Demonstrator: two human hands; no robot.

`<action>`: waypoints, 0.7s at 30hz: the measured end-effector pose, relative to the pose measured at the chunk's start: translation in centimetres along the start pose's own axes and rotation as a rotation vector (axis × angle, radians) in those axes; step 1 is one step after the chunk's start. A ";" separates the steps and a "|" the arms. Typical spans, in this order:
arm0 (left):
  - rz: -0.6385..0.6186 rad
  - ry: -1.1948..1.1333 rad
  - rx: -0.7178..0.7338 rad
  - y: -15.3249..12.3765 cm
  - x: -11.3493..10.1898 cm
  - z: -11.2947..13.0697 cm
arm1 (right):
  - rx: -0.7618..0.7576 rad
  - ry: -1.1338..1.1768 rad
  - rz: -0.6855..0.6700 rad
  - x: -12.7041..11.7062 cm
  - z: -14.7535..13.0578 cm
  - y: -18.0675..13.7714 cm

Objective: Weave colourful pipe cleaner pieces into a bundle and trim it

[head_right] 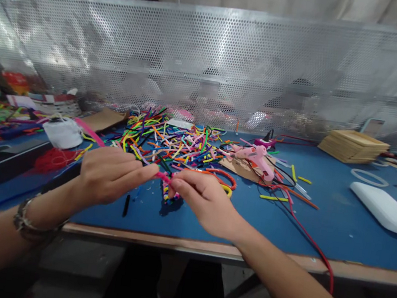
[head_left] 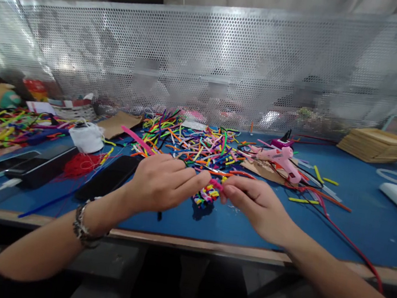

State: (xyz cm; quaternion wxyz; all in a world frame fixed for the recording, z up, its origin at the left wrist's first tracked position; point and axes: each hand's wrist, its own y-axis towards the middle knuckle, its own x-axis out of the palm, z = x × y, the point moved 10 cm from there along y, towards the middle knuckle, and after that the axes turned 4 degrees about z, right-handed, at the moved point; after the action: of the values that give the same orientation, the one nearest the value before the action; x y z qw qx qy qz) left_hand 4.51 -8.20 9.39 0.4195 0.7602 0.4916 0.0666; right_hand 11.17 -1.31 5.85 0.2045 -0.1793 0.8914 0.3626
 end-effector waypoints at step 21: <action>-0.114 -0.233 -0.248 -0.8 2.7 -1.8 | -0.492 -0.712 0.026 -0.2 -3.6 -0.7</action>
State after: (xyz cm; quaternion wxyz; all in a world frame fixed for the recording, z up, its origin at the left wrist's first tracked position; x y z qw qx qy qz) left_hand 4.41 -4.83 9.13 0.5673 0.6760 0.4701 0.0144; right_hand 10.82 -4.39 7.89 0.4458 -0.0752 0.6544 0.6061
